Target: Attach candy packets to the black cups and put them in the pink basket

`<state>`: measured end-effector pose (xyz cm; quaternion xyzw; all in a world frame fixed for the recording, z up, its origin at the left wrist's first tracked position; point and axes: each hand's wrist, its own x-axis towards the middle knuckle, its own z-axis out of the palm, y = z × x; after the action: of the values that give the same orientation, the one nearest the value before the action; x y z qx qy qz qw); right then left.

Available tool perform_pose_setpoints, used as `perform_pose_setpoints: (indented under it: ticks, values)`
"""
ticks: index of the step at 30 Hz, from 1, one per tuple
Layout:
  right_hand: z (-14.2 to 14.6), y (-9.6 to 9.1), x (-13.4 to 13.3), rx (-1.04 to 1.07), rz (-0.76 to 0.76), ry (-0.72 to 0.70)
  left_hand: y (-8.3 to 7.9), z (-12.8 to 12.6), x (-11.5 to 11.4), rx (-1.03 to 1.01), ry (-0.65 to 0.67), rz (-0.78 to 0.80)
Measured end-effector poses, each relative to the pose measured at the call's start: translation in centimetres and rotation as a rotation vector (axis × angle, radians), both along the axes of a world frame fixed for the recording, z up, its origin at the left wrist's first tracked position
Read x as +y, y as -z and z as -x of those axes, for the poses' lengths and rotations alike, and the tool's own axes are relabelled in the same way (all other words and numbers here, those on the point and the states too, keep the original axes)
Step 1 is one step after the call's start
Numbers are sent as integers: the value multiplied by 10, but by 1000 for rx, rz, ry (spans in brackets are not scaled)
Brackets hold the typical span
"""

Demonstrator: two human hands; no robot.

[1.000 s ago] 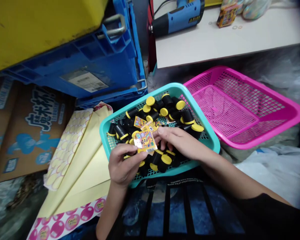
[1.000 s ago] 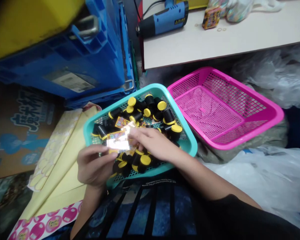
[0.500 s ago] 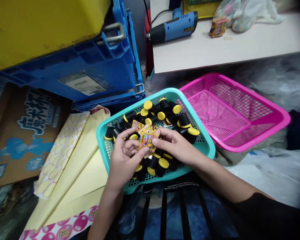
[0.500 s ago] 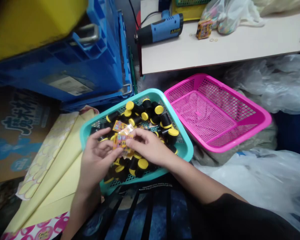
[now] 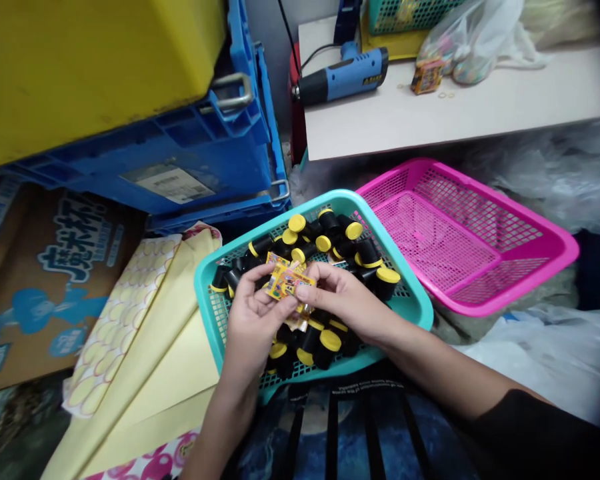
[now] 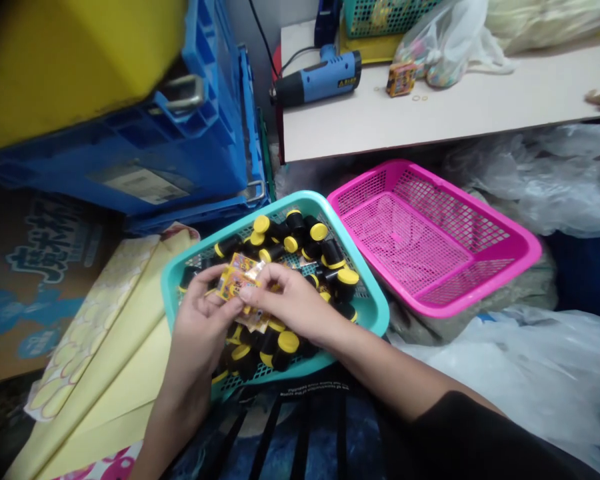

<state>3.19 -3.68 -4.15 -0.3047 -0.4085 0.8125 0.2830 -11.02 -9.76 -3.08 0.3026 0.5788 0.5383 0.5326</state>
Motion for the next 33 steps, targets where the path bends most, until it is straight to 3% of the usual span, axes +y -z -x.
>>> perform_pose_setpoints:
  ticks: [4,9,12,15,17,19,22,24,26,28,33]
  values:
    - [6,-11,14,-129,-231,-41,-6,6,0,62,1,48]
    - [11,-22,23,-273,-342,-73,-8,7,6,128,-76,-6]
    - [7,-24,40,-444,-638,37,-5,7,11,84,-136,-13]
    - [10,-18,67,-825,-1036,162,-2,10,12,85,-200,-9]
    - [16,-10,83,-1023,-1187,55,1,14,11,119,-239,-13]
    - [21,-3,89,-1085,-1245,-84,5,17,8,146,-276,-19]
    - [17,-3,80,-975,-1167,9,13,21,3,104,-294,-51]
    - [5,-9,69,-706,-916,104,18,25,1,67,-255,-83]
    - [-8,-18,58,-377,-599,96,21,27,0,67,-202,-120]
    - [-19,-26,49,-176,-396,49,23,28,0,82,-152,-148]
    - [-26,-31,41,-194,-305,-59,22,24,1,13,-91,-179]
